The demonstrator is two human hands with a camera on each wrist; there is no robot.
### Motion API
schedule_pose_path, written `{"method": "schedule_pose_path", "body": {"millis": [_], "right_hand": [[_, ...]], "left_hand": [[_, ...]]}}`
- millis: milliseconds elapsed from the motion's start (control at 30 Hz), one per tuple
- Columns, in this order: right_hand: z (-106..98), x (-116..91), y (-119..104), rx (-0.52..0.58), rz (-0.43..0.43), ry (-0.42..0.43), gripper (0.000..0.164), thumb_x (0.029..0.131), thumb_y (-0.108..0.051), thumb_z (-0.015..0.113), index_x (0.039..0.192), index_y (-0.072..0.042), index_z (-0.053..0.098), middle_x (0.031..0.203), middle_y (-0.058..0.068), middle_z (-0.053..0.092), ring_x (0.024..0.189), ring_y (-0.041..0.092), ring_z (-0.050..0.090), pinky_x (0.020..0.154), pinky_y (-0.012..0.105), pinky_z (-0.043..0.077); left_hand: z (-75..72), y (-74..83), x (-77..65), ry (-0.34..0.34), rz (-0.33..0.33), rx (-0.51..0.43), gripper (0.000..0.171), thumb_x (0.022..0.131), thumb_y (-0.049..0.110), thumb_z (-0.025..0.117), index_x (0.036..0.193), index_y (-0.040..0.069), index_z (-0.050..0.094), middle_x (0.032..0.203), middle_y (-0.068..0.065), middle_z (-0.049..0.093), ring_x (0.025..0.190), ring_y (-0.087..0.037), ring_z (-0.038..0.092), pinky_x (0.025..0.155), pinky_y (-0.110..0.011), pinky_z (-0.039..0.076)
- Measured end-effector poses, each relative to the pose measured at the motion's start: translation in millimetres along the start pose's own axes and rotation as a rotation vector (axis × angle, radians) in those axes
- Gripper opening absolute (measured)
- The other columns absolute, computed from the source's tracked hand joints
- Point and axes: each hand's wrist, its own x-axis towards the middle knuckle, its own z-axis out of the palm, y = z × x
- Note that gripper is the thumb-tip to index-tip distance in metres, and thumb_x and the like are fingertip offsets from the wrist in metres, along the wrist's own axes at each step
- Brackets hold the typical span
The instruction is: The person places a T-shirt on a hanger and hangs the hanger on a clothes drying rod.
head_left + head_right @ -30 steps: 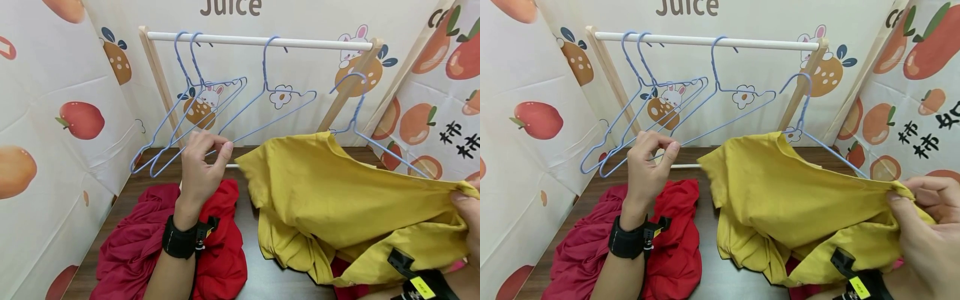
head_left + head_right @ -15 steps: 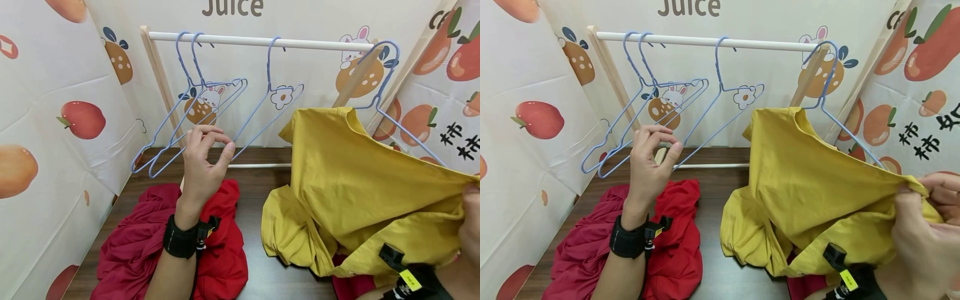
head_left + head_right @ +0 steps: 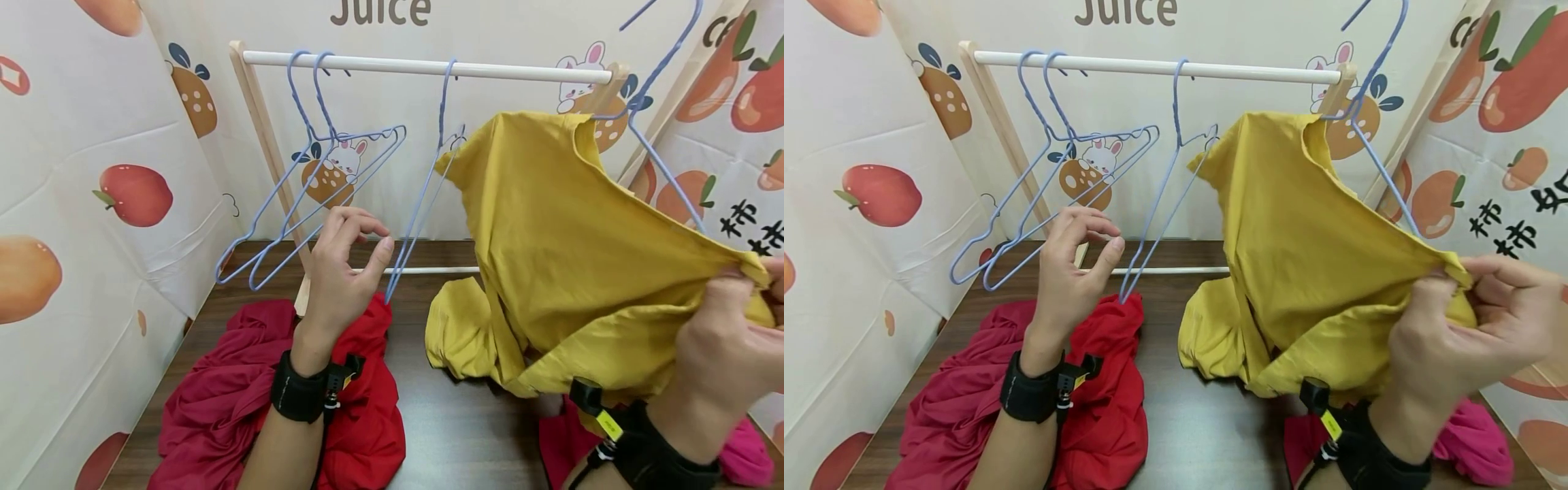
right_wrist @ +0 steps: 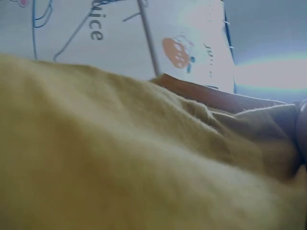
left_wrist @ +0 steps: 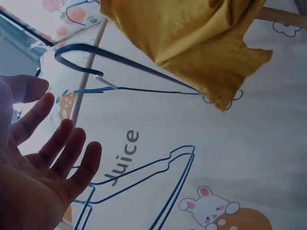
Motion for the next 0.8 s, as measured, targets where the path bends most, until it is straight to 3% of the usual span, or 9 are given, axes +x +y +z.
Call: {"method": "schedule_pose_path", "body": {"millis": [33,100,200,367,533,600,800], "right_hand": [[5,0,-4,0.131,0.089,0.035,0.015,0.093,-0.004,0.061,0.098,-0.009,0.074,0.085,-0.01,0.066,0.077,0.001,0.058,0.075,0.015,0.043],[17,-3,-9,0.312,0.137,0.081,0.011,0.089,0.003,0.061,0.091,-0.002,0.07,0.078,0.001,0.067,0.07,0.009,0.06,0.07,0.019,0.045],[31,-6,-14,0.395,0.131,0.101,0.008,0.087,0.007,0.059,0.088,0.001,0.066,0.073,0.004,0.066,0.067,0.012,0.061,0.068,0.02,0.046],[43,-9,-11,0.37,0.054,0.064,0.01,0.084,0.007,0.055,0.086,0.0,0.062,0.065,-0.001,0.055,0.054,0.004,0.047,0.06,0.015,0.037],[50,-14,-2,0.3,-0.003,-0.003,0.019,0.082,0.008,0.049,0.087,-0.004,0.062,0.068,-0.006,0.05,0.051,0.0,0.038,0.057,0.013,0.03],[54,-17,-1,0.303,0.008,-0.021,0.02,0.082,0.008,0.047,0.087,-0.004,0.063,0.07,-0.005,0.051,0.051,0.001,0.04,0.059,0.014,0.035],[61,-22,2,0.306,0.048,-0.029,0.022,0.079,0.007,0.048,0.085,-0.009,0.063,0.061,-0.006,0.046,0.049,0.002,0.035,0.055,0.014,0.028]], "left_hand": [[0.4,0.0,-0.1,-0.005,0.0,-0.001,0.014,0.097,0.017,0.064,0.099,0.004,0.07,0.109,-0.011,0.061,0.102,-0.02,0.058,0.086,-0.038,0.049],[1.3,0.0,-0.2,-0.016,0.002,-0.002,0.013,0.097,0.016,0.064,0.099,0.005,0.07,0.109,-0.01,0.062,0.1,-0.02,0.059,0.086,-0.038,0.049],[2.6,0.1,-0.6,-0.027,0.005,-0.009,0.012,0.097,0.017,0.065,0.099,0.006,0.07,0.109,-0.009,0.062,0.101,-0.019,0.059,0.085,-0.036,0.048],[4.3,0.6,-1.4,-0.037,0.007,-0.014,0.012,0.096,0.016,0.066,0.099,0.006,0.071,0.11,-0.009,0.062,0.105,-0.02,0.057,0.085,-0.034,0.047],[5.9,1.0,-2.5,-0.055,0.0,-0.021,0.015,0.096,0.016,0.065,0.104,0.003,0.069,0.109,-0.01,0.061,0.102,-0.023,0.056,0.086,-0.038,0.049],[6.7,1.3,-3.0,-0.065,-0.002,-0.023,0.016,0.096,0.015,0.065,0.107,0.003,0.068,0.108,-0.009,0.061,0.099,-0.023,0.056,0.086,-0.04,0.05],[9.5,2.3,-4.2,-0.092,-0.01,-0.026,0.018,0.096,0.015,0.065,0.111,0.005,0.067,0.108,-0.009,0.061,0.095,-0.023,0.057,0.084,-0.038,0.051]]}}
